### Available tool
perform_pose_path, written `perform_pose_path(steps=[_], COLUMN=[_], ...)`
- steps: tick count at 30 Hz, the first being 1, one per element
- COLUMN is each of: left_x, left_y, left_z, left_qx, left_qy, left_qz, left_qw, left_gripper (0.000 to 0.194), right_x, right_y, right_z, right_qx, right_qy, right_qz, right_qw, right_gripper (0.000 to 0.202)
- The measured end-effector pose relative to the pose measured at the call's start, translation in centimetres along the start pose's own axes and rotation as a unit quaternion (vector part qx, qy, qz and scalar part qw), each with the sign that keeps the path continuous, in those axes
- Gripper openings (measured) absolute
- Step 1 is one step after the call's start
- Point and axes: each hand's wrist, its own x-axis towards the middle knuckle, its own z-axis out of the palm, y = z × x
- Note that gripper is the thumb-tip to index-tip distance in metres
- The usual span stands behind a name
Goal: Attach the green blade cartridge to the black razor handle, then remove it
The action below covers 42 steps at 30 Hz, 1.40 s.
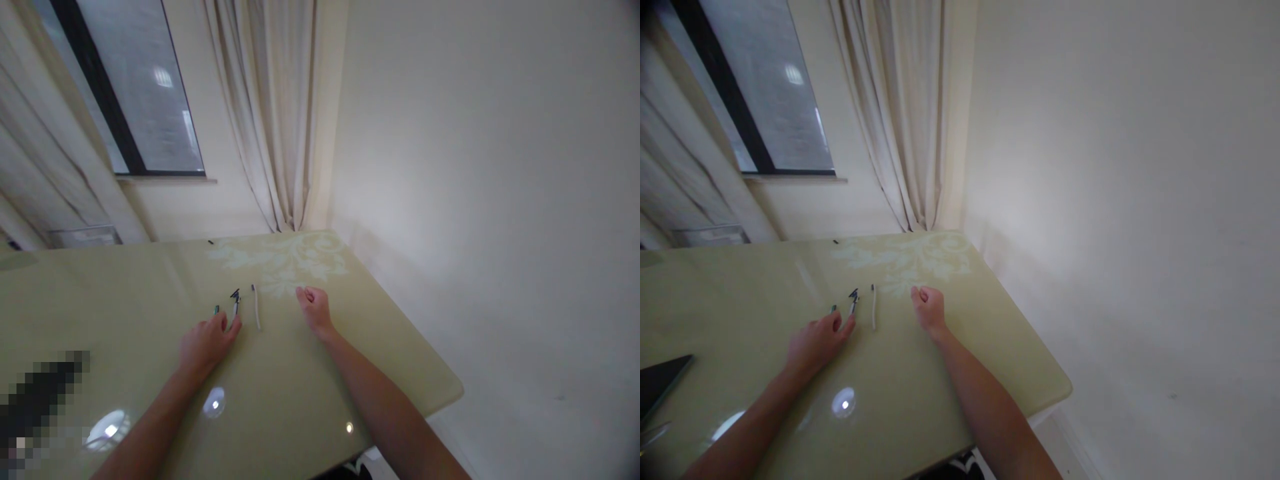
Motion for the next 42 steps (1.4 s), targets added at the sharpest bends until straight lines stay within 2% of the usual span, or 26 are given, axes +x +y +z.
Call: perform_pose_path(steps=[11, 21, 28, 32, 35, 38, 42], left_x=[0.2, 0.2, 0.1, -0.9, -2.1, -3.2, -3.8], left_y=[0.8, 0.9, 1.1, 2.7, 4.8, 6.6, 7.7], left_z=[0.1, -0.3, -0.8, -1.4, -1.5, -1.0, 0.4], left_qx=[0.023, 0.02, 0.024, 0.013, -0.004, -0.023, -0.028], left_qy=[-0.018, -0.03, -0.002, 0.045, 0.073, 0.085, 0.098], left_qz=[0.038, 0.032, 0.02, 0.03, 0.069, 0.106, 0.15], left_qw=[0.999, 0.999, 1.0, 0.998, 0.995, 0.99, 0.983], left_gripper=[0.053, 0.051, 0.05, 0.046, 0.041, 0.038, 0.035], right_x=[0.0, -0.2, -0.2, -0.6, -1.3, -2.0, -2.4], right_y=[0.4, -0.1, -0.2, -0.6, -1.3, -2.0, -2.3], right_z=[0.7, 0.8, 0.8, 0.9, 1.0, 1.3, 1.8], right_qx=[-0.015, -0.022, -0.02, -0.02, -0.013, 0.042, 0.142], right_qy=[-0.011, -0.019, -0.016, -0.036, -0.093, -0.165, -0.2], right_qz=[0.013, 0.022, 0.017, 0.02, 0.016, 0.003, 0.006], right_qw=[1.0, 0.999, 1.0, 0.999, 0.995, 0.985, 0.969], right_gripper=[0.049, 0.048, 0.049, 0.05, 0.053, 0.051, 0.046])
